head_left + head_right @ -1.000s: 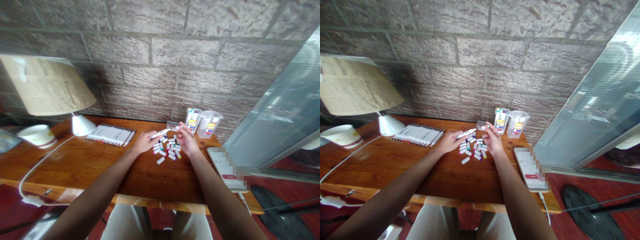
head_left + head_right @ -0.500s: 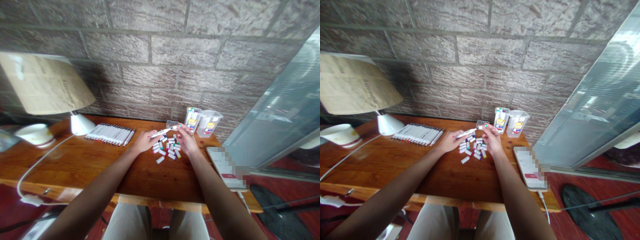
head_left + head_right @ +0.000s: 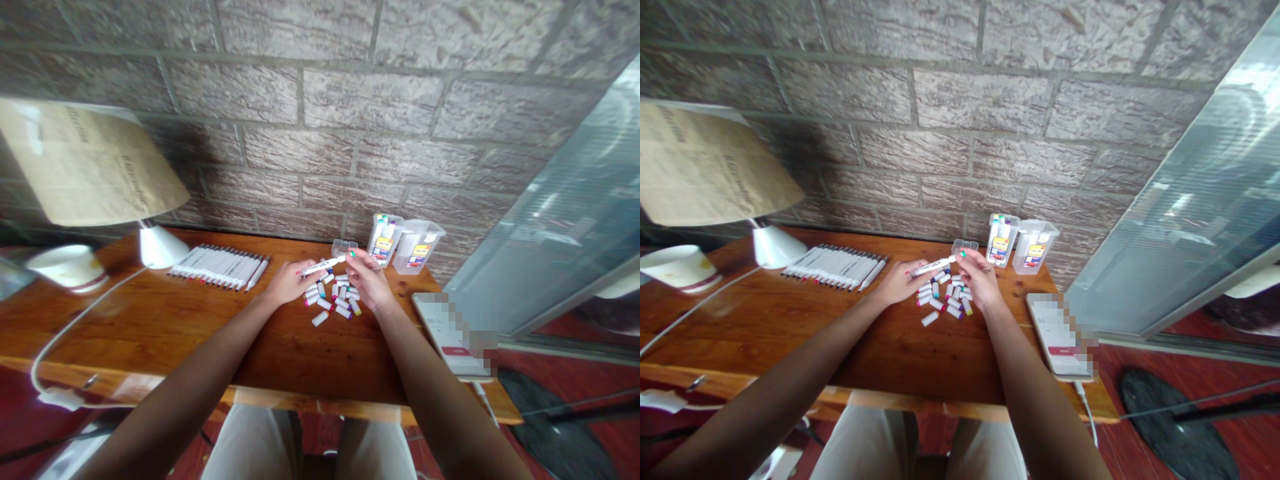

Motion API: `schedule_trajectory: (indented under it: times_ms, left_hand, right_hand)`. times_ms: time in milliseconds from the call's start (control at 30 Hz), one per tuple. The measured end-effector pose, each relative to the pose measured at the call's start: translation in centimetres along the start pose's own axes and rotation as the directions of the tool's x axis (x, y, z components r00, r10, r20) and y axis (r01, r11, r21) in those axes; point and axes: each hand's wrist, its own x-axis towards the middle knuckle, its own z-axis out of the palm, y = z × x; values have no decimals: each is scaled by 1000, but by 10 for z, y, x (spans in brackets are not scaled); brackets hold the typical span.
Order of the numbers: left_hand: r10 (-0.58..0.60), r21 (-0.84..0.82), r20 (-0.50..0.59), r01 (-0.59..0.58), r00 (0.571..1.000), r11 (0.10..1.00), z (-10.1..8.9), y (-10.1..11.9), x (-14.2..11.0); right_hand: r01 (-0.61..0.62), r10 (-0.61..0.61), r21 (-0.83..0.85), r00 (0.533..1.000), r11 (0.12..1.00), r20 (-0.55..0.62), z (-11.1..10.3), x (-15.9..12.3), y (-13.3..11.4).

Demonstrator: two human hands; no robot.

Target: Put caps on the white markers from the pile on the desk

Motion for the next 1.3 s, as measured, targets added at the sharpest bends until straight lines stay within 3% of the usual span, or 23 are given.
schedule_trajectory:
  times_ms: [133, 600, 1300]
  left_hand:
    - [-3, -7, -1, 3, 1000, 1000, -1, 0, 0]
    - [4, 33, -6, -4, 1000, 999, -1, -1, -1]
    - [40, -20, -11, -40, 999, 999, -1, -2, -1]
  right_hand:
    - [27, -25, 41, 999, 999, -47, 0, 1, -2]
    - [35, -31, -131, 999, 991, 32, -2, 0, 6]
    - [80, -55, -210, 991, 974, 122, -3, 0, 8]
